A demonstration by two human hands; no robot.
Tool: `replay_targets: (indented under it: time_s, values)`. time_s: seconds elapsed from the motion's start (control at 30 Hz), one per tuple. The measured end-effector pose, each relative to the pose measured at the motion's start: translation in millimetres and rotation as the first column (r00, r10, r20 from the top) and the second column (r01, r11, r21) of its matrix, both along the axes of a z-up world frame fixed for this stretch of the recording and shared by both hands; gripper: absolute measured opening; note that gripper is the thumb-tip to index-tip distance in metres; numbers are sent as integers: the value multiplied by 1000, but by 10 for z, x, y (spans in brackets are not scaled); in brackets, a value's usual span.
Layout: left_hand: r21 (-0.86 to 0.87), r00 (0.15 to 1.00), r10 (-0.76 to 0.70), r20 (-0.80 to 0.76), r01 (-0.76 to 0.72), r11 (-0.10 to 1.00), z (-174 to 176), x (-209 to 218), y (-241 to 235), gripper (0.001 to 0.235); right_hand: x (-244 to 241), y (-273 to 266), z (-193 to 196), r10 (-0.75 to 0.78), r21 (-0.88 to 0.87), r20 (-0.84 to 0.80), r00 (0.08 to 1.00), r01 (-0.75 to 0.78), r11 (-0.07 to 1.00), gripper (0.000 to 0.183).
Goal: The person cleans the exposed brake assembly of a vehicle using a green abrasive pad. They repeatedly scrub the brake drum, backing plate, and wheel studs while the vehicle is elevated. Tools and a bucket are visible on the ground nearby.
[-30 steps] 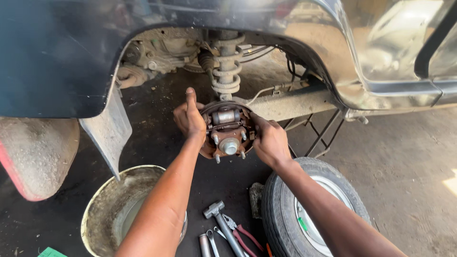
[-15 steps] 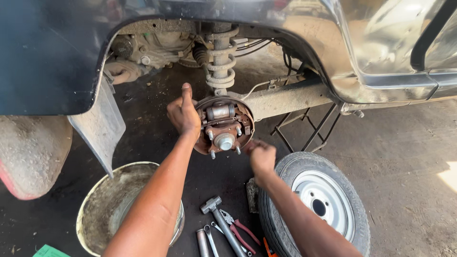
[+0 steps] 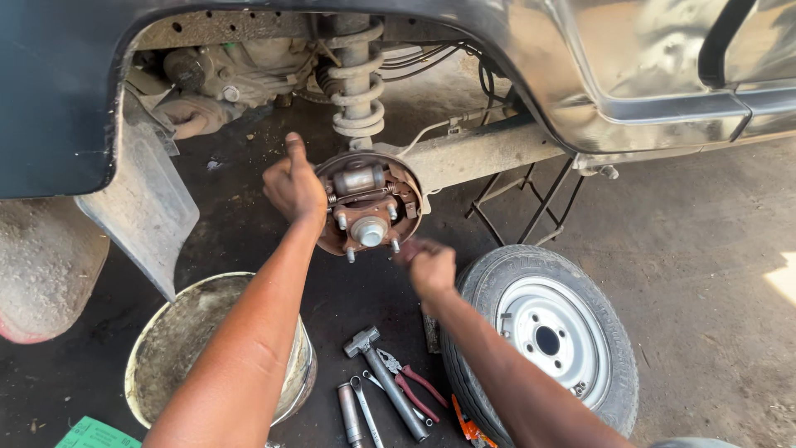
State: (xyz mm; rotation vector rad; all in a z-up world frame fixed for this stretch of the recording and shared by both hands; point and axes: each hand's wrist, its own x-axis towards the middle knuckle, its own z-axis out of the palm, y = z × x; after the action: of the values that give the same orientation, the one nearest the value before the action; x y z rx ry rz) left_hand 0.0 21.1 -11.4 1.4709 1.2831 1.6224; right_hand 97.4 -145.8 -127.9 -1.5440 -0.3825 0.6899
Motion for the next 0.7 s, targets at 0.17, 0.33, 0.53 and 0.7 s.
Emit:
replay_targets:
  time_s: [0.17, 0.33, 0.53, 0.7]
  values:
    - [-98, 993, 55, -108, -66, 993, 58, 4, -97, 71, 62, 15, 115, -185, 78, -54, 981, 189, 979, 31]
    - [-123, 975, 110, -194, -136, 983, 159, 6, -165, 67, 173, -37, 192, -75, 43, 27, 997, 73, 996, 32]
    - [-98, 928, 177, -327, -220, 971, 190, 12, -159, 63, 361, -135, 369, 2, -39, 183, 983, 6, 999, 27]
    - [-124, 893, 215, -396, -284, 951, 147, 44, -99, 63, 472, 16, 396, -59, 210, 273, 960, 0, 978, 27]
